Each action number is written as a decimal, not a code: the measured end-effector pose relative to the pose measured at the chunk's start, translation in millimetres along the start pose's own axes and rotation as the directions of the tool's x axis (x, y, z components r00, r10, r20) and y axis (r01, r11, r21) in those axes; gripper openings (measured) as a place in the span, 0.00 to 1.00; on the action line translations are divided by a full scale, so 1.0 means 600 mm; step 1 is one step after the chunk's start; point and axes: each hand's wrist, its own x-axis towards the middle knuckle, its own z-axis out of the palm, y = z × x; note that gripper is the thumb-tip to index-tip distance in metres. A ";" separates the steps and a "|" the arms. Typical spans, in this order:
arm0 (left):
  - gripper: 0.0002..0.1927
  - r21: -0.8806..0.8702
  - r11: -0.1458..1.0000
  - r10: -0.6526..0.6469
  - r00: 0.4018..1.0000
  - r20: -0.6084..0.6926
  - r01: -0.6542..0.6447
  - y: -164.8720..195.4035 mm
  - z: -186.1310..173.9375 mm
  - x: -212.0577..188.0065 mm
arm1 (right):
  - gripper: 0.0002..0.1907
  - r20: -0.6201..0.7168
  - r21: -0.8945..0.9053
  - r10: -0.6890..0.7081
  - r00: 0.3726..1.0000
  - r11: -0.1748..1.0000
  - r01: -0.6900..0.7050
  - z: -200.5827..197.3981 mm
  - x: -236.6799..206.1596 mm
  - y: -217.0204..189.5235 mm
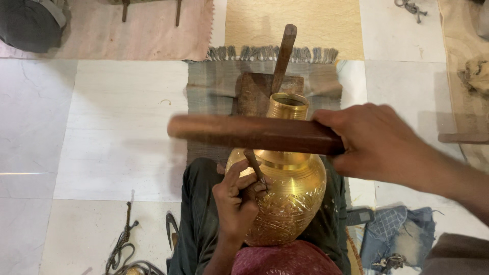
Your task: The person uses a metal chisel and a wooden mallet to engrave a decorative pattern onto the surface of a brass vase. The vase is held steady on the lap while the person repeatedly strikes the chisel to create fine lines and textures.
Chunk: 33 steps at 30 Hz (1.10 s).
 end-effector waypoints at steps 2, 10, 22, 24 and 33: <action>0.18 0.000 0.988 0.154 0.987 0.056 -0.154 -0.004 -0.009 0.006 | 0.16 -0.075 0.295 -0.049 0.996 0.953 0.069 0.027 0.008 0.015; 0.08 0.080 0.863 0.482 0.860 0.166 -0.499 -0.015 -0.023 0.011 | 0.17 -0.495 0.447 -0.250 0.832 0.748 0.491 0.126 0.004 0.078; 0.08 0.106 0.884 0.427 0.880 0.206 -0.454 0.000 -0.023 0.007 | 0.12 -0.428 0.388 -0.409 0.806 0.723 0.572 0.112 -0.021 0.080; 0.08 0.114 0.893 0.405 0.889 0.215 -0.435 0.000 -0.025 0.008 | 0.12 -0.139 0.131 -0.163 0.977 0.975 0.181 0.106 -0.027 0.075; 0.13 0.084 0.891 0.416 0.876 0.243 -0.446 -0.019 -0.034 0.011 | 0.15 -0.220 0.137 -0.276 0.936 0.941 0.310 0.124 -0.034 0.080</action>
